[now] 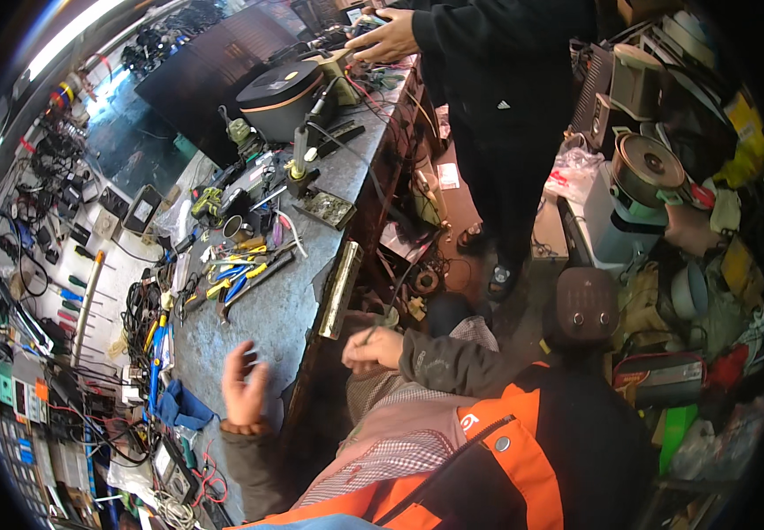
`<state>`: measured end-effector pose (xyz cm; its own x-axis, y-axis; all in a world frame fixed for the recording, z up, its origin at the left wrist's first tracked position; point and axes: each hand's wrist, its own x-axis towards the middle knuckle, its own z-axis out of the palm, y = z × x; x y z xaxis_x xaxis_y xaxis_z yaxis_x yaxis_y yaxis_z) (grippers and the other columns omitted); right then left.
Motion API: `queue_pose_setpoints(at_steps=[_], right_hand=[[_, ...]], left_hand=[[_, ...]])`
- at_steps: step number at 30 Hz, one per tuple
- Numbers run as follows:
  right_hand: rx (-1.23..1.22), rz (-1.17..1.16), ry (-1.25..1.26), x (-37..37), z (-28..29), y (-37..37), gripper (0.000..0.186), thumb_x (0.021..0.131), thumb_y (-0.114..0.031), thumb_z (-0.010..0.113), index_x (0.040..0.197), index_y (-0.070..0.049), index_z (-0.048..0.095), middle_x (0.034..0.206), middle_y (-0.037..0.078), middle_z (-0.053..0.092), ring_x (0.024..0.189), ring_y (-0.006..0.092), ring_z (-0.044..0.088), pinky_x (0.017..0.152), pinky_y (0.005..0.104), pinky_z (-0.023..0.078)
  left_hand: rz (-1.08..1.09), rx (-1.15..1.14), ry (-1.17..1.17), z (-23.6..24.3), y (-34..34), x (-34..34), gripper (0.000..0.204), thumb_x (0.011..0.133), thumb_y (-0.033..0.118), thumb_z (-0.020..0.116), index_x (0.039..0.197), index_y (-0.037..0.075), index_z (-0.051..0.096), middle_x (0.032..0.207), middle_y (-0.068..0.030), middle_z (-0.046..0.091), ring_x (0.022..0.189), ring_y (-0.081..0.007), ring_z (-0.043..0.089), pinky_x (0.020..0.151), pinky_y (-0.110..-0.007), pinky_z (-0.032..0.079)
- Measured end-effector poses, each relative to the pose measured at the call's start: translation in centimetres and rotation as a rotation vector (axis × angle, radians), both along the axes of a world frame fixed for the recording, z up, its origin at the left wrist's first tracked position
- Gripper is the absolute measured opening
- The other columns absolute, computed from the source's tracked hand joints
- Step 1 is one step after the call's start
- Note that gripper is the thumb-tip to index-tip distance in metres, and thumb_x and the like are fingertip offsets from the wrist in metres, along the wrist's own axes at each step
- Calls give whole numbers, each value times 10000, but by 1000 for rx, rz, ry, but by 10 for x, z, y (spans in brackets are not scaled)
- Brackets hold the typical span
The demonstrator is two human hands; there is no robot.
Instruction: The person handles a small tin containing electronic components, then picks up and inspects a green circuit board, turning it over and examining both sides. The person also briefly handles a small red booklet and a blue cloth on the workbench.
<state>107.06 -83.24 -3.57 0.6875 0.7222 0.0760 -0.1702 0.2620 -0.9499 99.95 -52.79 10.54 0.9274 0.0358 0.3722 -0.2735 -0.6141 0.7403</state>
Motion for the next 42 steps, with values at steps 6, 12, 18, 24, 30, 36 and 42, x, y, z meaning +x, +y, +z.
queue_pose_setpoints(at_steps=[6, 12, 18, 24, 30, 36, 42], right_hand=[[741, 178, 309, -9, 92, -34, 348, 1059, -266, 677, 1188, 55, 704, 1099, 221, 770, 997, 316, 763, 895, 419, 610], [116, 227, -171, 10, 43, -29, 727, 947, -81, 772, 1598, -76, 449, 949, 36, 669, 829, 104, 584, 732, 274, 503], [-246, 175, -421, -41, 58, 1, 252, 1086, -306, 618, 1116, -85, 735, 912, 41, 711, 893, 142, 666, 855, 335, 537], [448, -315, -75, -18, 122, -65, 324, 1132, -356, 558, 1132, -51, 666, 796, 50, 669, 558, 119, 529, 544, 299, 438], [761, -412, 478, 29, 77, -58, 350, 1160, -367, 470, 1176, -61, 638, 746, 43, 516, 620, 146, 464, 602, 310, 400], [769, 101, 234, -25, 97, -28, 366, 1152, -400, 477, 1137, -74, 644, 696, 79, 545, 572, 170, 481, 559, 333, 404], [784, -53, 269, -3, 95, -43, 445, 1117, -383, 558, 1413, -52, 587, 797, 72, 622, 603, 130, 519, 602, 306, 428]], left_hand=[[-519, -552, 479, -93, -138, -13, 236, 1138, 206, 567, 1209, -6, 641, 1118, -55, 650, 1001, -132, 580, 910, -312, 495], [-422, -715, 355, -8, -154, 8, 581, 1168, 488, 390, 780, 75, 521, 683, -58, 539, 630, -180, 488, 641, -339, 443], [-571, -886, 214, 18, -167, 34, 689, 1103, 667, 397, 1271, 26, 586, 1030, -134, 675, 955, -267, 648, 937, -430, 523], [-723, -518, 655, -48, -140, 9, 508, 1162, 430, 466, 1086, -6, 714, 902, -52, 696, 882, -144, 639, 822, -313, 504], [-513, -564, 539, -52, -147, -2, 524, 1167, 308, 471, 768, 9, 632, 681, -57, 616, 647, -142, 566, 647, -296, 460], [-81, -458, 24, -56, -143, 0, 414, 1017, 295, 773, 1247, 4, 588, 1057, -50, 625, 956, -165, 606, 898, -339, 530], [-849, -665, 707, -69, -154, -20, 690, 1165, 489, 399, 927, -69, 726, 943, -179, 748, 979, -299, 713, 996, -433, 533]])
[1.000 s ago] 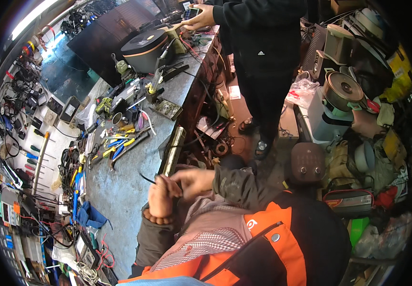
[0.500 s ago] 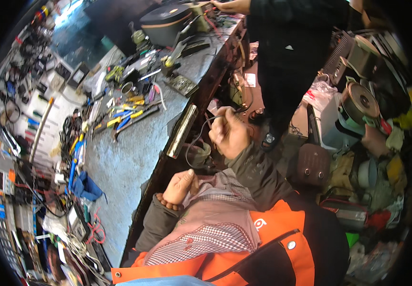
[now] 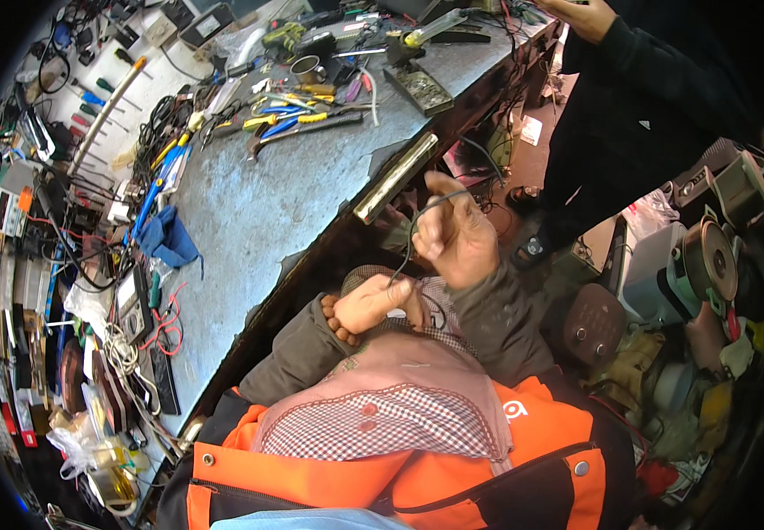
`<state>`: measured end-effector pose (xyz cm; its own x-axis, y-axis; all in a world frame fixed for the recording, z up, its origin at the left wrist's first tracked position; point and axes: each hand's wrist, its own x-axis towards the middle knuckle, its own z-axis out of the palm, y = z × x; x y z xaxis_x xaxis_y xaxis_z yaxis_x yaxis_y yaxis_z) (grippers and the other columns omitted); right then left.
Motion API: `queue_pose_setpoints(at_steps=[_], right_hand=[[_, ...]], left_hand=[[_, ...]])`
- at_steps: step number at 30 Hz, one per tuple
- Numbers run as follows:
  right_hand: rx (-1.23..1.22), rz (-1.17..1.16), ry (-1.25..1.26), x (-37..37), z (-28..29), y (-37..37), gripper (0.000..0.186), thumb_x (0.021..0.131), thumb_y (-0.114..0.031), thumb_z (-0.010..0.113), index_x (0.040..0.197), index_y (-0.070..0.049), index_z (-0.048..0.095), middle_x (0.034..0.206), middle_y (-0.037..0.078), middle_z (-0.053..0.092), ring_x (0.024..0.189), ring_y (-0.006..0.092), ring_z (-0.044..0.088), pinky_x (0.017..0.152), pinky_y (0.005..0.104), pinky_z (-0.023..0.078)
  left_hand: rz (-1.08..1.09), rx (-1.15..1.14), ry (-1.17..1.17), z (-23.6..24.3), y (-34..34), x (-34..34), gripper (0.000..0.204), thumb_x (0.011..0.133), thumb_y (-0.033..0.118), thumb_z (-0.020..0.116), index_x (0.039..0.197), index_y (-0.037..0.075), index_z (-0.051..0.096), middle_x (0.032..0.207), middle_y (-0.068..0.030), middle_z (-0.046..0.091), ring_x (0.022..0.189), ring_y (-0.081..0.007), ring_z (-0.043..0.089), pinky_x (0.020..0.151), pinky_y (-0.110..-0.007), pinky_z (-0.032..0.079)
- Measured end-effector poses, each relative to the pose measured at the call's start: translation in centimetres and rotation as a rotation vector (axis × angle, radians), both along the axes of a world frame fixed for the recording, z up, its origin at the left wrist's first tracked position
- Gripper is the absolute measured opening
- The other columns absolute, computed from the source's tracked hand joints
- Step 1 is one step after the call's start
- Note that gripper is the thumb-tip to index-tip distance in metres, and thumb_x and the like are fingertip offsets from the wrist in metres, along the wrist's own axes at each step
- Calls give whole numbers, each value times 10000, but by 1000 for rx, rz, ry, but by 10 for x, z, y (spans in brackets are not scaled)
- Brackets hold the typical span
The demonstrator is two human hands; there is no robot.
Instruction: The person handles a small tin containing electronic components, then picks up and inspects a green circuit board, turning it over and examining both sides. The person also briefly handles a small red booklet and a blue cloth on the workbench.
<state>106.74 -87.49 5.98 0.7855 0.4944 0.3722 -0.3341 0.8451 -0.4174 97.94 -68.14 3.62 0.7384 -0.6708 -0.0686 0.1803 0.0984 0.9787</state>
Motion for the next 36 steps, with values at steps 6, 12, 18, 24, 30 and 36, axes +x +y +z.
queue_pose_setpoints(at_steps=[6, 12, 18, 24, 30, 36], right_hand=[[-1028, 539, -664, -5, -35, 9, 206, 992, -161, 738, 1130, -10, 724, 939, 0, 701, 865, 100, 628, 766, 284, 513], [-666, -9, -138, -33, 0, 10, 279, 1103, -334, 629, 1090, -71, 722, 776, 23, 670, 584, 94, 567, 539, 237, 478], [246, 82, 122, 11, 0, -21, 328, 1174, -347, 449, 1233, -95, 650, 740, -18, 433, 560, 75, 357, 485, 240, 298], [283, 206, 194, -24, 8, 4, 343, 1178, -345, 439, 1284, -89, 642, 753, -9, 441, 585, 94, 368, 527, 256, 304], [325, 414, 131, -39, 17, 10, 340, 1185, -347, 410, 1251, -73, 600, 737, 29, 457, 555, 109, 378, 507, 282, 321], [373, 24, 51, 6, 25, -41, 307, 1185, -333, 394, 1121, -98, 580, 646, -7, 404, 490, 91, 315, 435, 264, 267]], left_hand=[[363, -311, 299, 60, 5, 41, 898, 1062, 790, 281, 734, 41, 653, 652, -119, 650, 528, -176, 546, 515, -286, 428], [278, -281, 31, 51, -5, 39, 1176, 925, 952, 196, 1570, 9, 476, 1329, -114, 662, 1143, -213, 650, 1090, -405, 463], [20, 145, -147, -29, -21, 6, 829, 960, 349, 822, 1600, 17, 415, 1433, -198, 613, 1378, -312, 560, 1168, -447, 434], [414, 434, -844, -21, -33, 23, 584, 839, 249, 856, 1319, 39, 598, 1196, -190, 623, 1127, -384, 627, 1008, -428, 514], [668, 381, -780, -46, -26, 44, 149, 988, 155, 710, 1080, 40, 685, 1041, -115, 696, 988, -258, 689, 882, -380, 547], [599, 225, 26, -47, 38, 15, 348, 1026, 188, 717, 737, 20, 620, 657, 39, 546, 645, -41, 475, 564, -299, 413]])
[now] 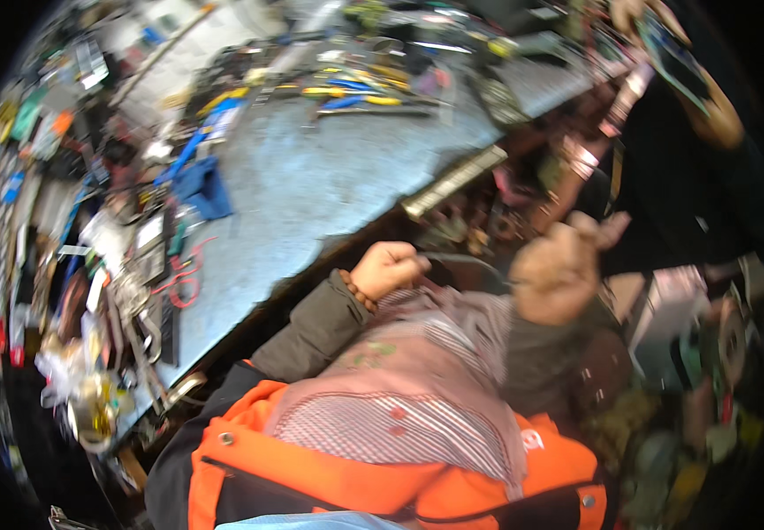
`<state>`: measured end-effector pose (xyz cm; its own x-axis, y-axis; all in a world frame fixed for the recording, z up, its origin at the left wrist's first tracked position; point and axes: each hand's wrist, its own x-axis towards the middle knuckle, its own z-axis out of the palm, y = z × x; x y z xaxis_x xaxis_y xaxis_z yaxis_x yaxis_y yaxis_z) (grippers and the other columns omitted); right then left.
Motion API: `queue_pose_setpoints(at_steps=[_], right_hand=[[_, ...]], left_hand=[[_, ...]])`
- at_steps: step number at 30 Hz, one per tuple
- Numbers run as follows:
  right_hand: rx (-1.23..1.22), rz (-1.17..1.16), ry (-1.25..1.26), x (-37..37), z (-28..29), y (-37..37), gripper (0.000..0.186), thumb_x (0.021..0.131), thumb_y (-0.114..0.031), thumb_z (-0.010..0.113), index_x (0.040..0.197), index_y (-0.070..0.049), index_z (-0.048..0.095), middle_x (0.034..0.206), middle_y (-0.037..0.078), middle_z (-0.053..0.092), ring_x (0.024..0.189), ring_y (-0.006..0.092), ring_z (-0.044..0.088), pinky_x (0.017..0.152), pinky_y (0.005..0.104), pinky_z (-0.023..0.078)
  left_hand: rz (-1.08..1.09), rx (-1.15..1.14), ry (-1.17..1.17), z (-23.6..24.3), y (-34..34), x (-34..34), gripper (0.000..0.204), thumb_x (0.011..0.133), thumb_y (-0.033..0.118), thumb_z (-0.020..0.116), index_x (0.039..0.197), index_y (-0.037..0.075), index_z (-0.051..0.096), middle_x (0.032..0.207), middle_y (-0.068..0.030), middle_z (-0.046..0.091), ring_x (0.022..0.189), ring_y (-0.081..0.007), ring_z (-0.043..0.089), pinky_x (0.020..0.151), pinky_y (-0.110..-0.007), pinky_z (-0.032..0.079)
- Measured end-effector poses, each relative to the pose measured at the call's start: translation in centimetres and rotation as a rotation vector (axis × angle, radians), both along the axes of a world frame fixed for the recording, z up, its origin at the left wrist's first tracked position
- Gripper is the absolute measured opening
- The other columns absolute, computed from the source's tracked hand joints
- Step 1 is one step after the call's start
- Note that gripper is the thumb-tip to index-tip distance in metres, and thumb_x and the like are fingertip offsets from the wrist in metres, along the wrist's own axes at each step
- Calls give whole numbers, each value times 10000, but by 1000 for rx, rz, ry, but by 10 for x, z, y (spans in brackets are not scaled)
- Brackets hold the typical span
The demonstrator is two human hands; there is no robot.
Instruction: The person handles a small tin containing electronic components, then picks up and inspects a green circuit board, turning it over and examining both sides. The person also briefly handles a small red booklet and a blue cloth on the workbench.
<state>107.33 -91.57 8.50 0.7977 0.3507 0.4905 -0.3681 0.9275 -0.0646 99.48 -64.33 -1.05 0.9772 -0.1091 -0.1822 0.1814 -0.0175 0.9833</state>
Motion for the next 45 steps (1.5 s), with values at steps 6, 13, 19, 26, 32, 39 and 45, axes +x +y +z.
queue_pose_setpoints(at_steps=[6, 13, 19, 26, 32, 39, 45], right_hand=[[-160, -194, -27, 87, -84, -84, 368, 1180, -297, 445, 1389, -33, 595, 728, -18, 397, 528, 67, 268, 437, 239, 242], [-1555, -431, 197, 89, -172, -21, 444, 1098, -287, 609, 1489, -94, 525, 810, -1, 549, 556, 28, 438, 425, 198, 357], [-2409, -14, -732, 27, -96, 53, 652, 923, -335, 791, 1437, 24, 613, 1457, 299, 614, 1281, 465, 629, 1094, 451, 487], [-1283, -473, -769, -51, -35, 102, 765, 832, -187, 859, 1521, -51, 555, 1250, 231, 713, 1080, 399, 723, 923, 408, 579], [-1485, -596, -688, -11, -71, 87, 213, 987, -93, 714, 1173, 2, 756, 976, 159, 773, 842, 197, 733, 759, 314, 557], [-1391, -685, 53, 56, -130, 72, 249, 1025, -107, 697, 1232, 28, 725, 925, 32, 732, 756, 88, 632, 699, 266, 525], [-1499, -768, 157, 62, -127, 87, 304, 1007, -93, 725, 1294, 9, 725, 1017, 18, 736, 833, 84, 631, 745, 281, 529]], left_hand=[[-216, 707, -181, 26, 87, -92, 397, 972, 354, 766, 843, -7, 664, 713, -212, 608, 630, -304, 585, 621, -467, 469], [-126, 460, 74, 72, 101, -164, 269, 1043, 274, 707, 1038, 6, 726, 872, -116, 683, 816, -206, 645, 754, -377, 518], [207, 818, -418, 85, 68, -111, 192, 976, 183, 736, 1091, 30, 736, 990, -156, 680, 943, -364, 686, 804, -423, 565], [-75, 761, -742, 96, 21, -28, 587, 749, 5, 755, 1281, -25, 509, 1175, -253, 532, 1012, -475, 619, 779, -489, 565], [-20, 1008, -760, 122, 60, -34, 569, 802, 42, 868, 1331, 24, 660, 1399, -242, 618, 1211, -417, 659, 1024, -477, 539], [602, 988, -735, 115, 199, -65, 179, 963, -39, 728, 1137, 2, 732, 1164, -107, 737, 948, -160, 682, 790, -262, 554], [1081, 447, -479, 72, 264, -77, 130, 973, 33, 711, 1094, 9, 751, 989, -43, 754, 794, -91, 663, 661, -235, 505]])
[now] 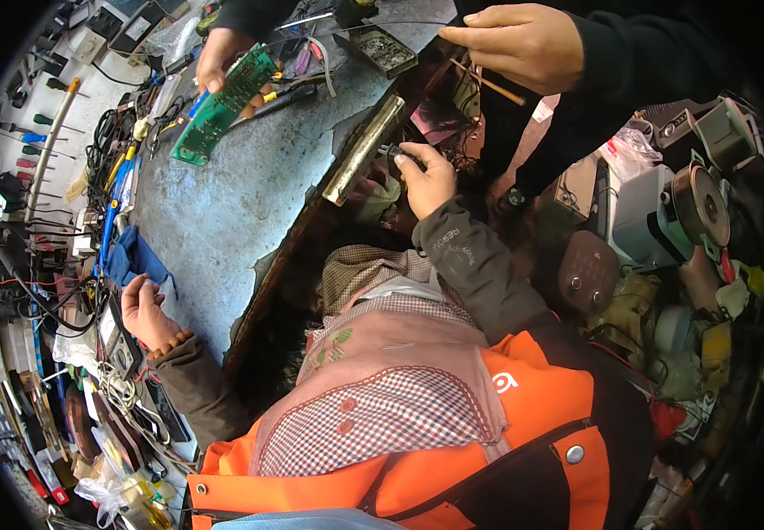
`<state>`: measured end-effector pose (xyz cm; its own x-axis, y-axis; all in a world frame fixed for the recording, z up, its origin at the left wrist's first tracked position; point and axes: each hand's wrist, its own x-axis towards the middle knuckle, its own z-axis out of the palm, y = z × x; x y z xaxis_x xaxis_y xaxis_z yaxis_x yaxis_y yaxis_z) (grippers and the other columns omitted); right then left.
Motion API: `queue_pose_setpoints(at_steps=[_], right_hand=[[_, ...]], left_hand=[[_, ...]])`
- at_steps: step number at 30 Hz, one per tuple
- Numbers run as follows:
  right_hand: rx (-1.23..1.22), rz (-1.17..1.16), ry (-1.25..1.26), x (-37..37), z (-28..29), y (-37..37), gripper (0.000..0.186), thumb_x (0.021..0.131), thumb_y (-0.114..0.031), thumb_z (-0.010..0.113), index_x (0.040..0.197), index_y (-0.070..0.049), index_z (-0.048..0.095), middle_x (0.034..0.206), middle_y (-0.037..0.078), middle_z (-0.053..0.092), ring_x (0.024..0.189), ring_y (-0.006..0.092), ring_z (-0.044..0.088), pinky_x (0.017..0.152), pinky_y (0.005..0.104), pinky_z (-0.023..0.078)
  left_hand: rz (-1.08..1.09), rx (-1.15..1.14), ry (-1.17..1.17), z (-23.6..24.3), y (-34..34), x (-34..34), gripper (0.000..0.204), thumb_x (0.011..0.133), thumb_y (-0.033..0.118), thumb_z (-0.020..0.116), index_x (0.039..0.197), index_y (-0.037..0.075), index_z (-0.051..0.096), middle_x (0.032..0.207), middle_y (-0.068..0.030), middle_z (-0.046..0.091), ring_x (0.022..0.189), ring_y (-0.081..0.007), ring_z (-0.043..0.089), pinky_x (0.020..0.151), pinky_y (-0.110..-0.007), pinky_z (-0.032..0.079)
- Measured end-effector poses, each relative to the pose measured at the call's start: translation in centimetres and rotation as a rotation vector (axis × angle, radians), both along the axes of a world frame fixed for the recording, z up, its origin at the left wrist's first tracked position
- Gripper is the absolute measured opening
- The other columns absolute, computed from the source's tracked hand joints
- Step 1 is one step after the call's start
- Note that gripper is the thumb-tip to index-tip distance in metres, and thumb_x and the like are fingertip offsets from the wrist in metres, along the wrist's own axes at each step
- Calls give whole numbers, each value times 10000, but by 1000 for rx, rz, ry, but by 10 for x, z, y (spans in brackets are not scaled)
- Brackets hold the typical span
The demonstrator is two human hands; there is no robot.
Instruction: The person handles a small tin containing electronic components, then picks up and inspects a green circuit board, turning it over and examining both sides. The person also briefly handles a small red booklet and a blue cloth on the workbench.
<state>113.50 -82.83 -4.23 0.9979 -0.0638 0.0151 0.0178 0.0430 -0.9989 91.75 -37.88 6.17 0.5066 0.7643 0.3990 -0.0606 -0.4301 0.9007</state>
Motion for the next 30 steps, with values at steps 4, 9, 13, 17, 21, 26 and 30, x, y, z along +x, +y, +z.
queue_pose_setpoints(at_steps=[4, 9, 13, 17, 21, 26, 30], right_hand=[[-5, -13, -25, 3, -5, 7, 299, 1010, -91, 725, 1293, 7, 728, 1009, 16, 736, 841, 84, 631, 751, 279, 529], [-158, -138, -235, 2, -25, 14, 290, 1010, -77, 727, 1287, 10, 730, 1082, 41, 760, 925, 102, 677, 820, 279, 553], [-215, -208, -333, 0, -39, 19, 279, 1009, -64, 726, 1278, 10, 734, 1132, 65, 773, 987, 117, 701, 869, 286, 565], [-172, -207, -312, -4, -36, 19, 286, 1011, -68, 733, 1286, 12, 731, 1129, 67, 773, 989, 116, 703, 868, 288, 566], [-168, -175, -320, -2, -34, 14, 296, 1019, -79, 736, 1299, 14, 725, 1123, 76, 771, 992, 119, 704, 862, 297, 569], [-222, -200, -365, 1, -37, 21, 292, 1008, -70, 744, 1286, 18, 731, 1138, 80, 775, 999, 125, 708, 880, 302, 573], [-289, -124, -334, 13, -30, 16, 278, 991, -67, 759, 1259, 7, 746, 1166, 99, 783, 1034, 145, 711, 906, 319, 578]], left_hand=[[-21, 8, 6, 6, -13, 0, 129, 983, 37, 698, 1099, 11, 746, 965, -39, 745, 791, -89, 661, 673, -234, 506], [-53, 73, 35, 10, -30, 1, 124, 991, 32, 691, 1099, 1, 745, 972, -37, 738, 804, -91, 656, 691, -234, 504], [-115, 61, 44, 6, -36, 2, 130, 990, 19, 687, 1104, -7, 744, 983, -39, 739, 816, -92, 657, 699, -233, 505], [-125, 60, 65, 9, -55, 3, 130, 982, 4, 685, 1098, -10, 743, 990, -37, 737, 819, -89, 650, 707, -235, 508], [-148, 77, 97, 8, -57, 3, 132, 980, -1, 682, 1097, -7, 744, 985, -35, 735, 819, -88, 642, 712, -234, 504], [-185, 88, 116, 7, -60, 8, 119, 984, -6, 681, 1091, -11, 735, 941, -14, 709, 807, -69, 606, 710, -222, 479], [-221, 111, 191, 8, -66, 16, 159, 983, 3, 705, 1139, 23, 729, 848, 30, 648, 720, -36, 526, 645, -213, 407]])
